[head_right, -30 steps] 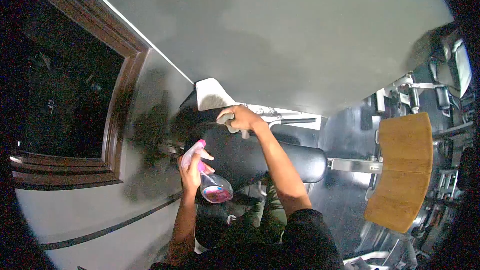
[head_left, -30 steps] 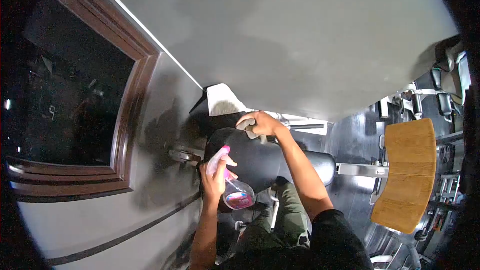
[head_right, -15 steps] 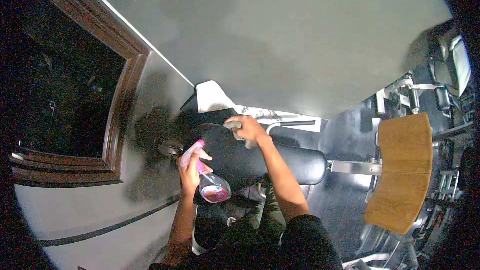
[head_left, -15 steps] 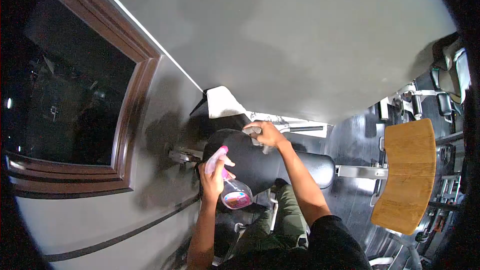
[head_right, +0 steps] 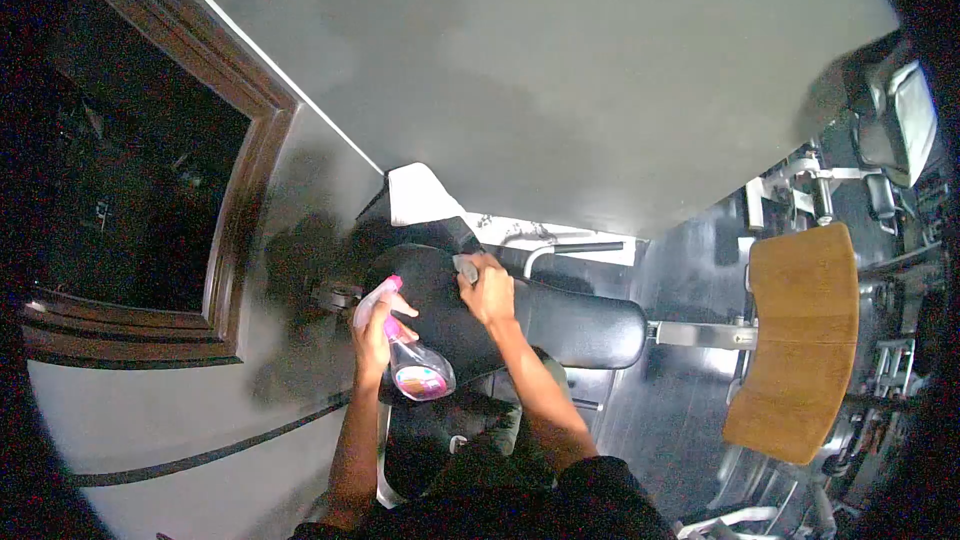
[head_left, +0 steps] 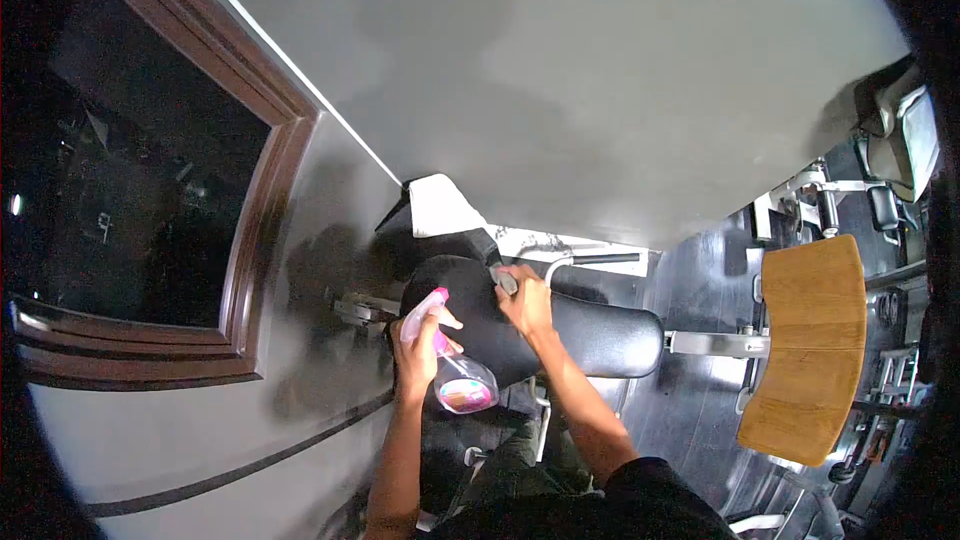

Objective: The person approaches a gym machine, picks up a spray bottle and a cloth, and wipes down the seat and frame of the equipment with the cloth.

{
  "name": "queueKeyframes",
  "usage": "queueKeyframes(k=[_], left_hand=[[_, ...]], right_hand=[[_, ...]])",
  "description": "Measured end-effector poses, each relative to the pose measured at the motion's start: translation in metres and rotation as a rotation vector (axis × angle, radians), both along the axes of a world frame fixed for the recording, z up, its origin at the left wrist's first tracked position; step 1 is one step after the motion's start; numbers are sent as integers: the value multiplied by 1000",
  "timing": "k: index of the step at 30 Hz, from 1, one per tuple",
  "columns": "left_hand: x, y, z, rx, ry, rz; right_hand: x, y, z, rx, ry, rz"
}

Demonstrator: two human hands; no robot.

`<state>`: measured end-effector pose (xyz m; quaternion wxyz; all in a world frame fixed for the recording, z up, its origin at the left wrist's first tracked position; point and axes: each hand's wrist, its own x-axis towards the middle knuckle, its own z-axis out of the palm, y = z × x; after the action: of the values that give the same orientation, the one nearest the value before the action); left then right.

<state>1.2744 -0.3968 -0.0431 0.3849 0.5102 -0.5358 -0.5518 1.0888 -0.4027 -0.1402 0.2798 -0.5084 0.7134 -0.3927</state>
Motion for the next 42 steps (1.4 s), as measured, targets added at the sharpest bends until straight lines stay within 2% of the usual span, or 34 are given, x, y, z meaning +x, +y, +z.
queueKeyframes(k=[4,6,8,11,14,16,20,22,25,28,30,33,38,40,42], left_hand=[[1,-3,4,21,45,-1],[2,-3,3,31,90,13],[5,-5,-4,-4,77,-41],[7,-5,-3,45,188,-25],[8,-5,-1,47,214,-33],[9,-5,-1,48,233,-43],[10,-6,1,33,261,-71],[10,-7,1,43,257,-55],[10,-8,-3,48,273,-45],[8,-9,-3,56,296,-47],[8,-9,-6,50,290,-28],[9,-7,-2,39,275,-42],[9,-8,-4,12,291,-53],[8,-9,-1,4,282,-56],[8,-7,-1,6,301,-57]], right_hand=[[16,29,11,-78,-68,-16],[16,39,-4,-62,-25,-34],[11,42,-26,98,11,-136],[7,34,-42,131,2,-186],[15,22,-24,89,21,-194],[24,21,6,-89,15,-129],[27,39,14,-72,-24,-47],[20,50,-8,-77,-10,-33],[8,56,-56,118,30,-143],[14,47,-45,123,10,-205],[25,48,-11,90,5,-169],[36,58,7,-66,-35,-100],[23,74,-26,-20,-20,-43],[16,69,-45,138,-10,-179],[15,60,-50,172,-60,-241]])
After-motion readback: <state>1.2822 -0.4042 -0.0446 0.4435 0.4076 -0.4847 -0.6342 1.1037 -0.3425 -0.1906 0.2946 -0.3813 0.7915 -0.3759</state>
